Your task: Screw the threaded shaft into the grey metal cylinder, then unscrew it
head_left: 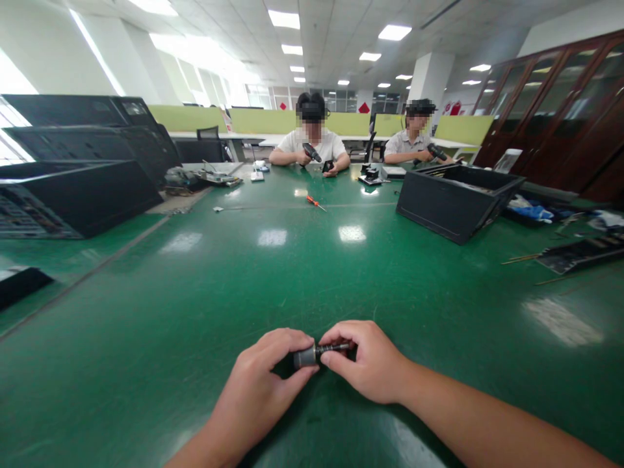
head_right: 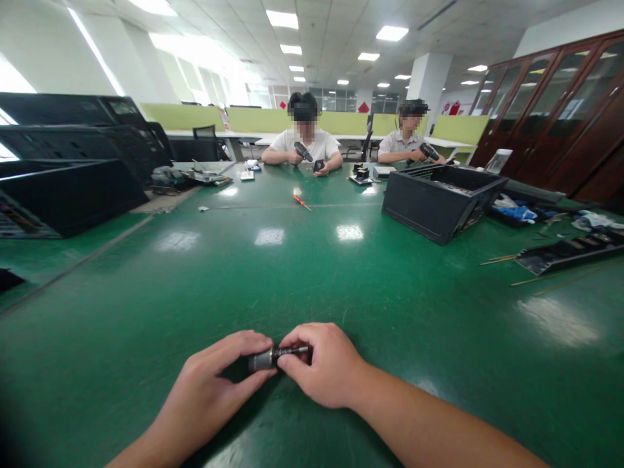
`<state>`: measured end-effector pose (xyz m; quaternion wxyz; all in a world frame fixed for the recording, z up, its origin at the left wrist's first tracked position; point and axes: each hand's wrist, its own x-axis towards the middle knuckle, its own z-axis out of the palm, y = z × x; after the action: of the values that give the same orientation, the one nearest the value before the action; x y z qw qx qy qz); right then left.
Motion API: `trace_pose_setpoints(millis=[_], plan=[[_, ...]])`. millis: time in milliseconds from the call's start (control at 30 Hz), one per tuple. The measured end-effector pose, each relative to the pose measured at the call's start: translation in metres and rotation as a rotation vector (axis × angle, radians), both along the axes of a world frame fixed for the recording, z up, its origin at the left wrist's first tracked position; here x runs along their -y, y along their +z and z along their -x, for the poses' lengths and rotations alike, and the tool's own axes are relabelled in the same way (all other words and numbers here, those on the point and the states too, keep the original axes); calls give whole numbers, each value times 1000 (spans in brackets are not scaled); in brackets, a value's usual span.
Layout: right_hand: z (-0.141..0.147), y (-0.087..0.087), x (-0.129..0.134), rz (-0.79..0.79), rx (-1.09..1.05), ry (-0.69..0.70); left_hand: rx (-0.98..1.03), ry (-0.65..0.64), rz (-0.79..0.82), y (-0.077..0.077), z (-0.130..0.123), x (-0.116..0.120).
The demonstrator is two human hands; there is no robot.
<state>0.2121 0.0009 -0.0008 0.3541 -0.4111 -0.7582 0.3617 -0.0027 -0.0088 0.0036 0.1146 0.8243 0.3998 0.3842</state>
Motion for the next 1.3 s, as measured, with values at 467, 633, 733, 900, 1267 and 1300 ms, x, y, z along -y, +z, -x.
trace_pose_setpoints(millis=[467, 633, 733, 900, 1267, 1300], plan=[[-1, 1, -1, -82, 48, 19, 19, 6, 16, 4, -5, 3], [0, 0, -1, -83, 55, 15, 22, 10, -4, 4, -3, 1], [0, -1, -1, -84, 58, 11, 19, 5, 5, 3, -2, 1], [0, -1, -1, -77, 47, 12, 17, 1, 9, 2, -2, 1], [0, 0, -1, -67, 53, 15, 23, -4, -19, 5, -3, 1], [0, 0, -1, -68, 51, 15, 19, -5, -18, 5, -3, 1]])
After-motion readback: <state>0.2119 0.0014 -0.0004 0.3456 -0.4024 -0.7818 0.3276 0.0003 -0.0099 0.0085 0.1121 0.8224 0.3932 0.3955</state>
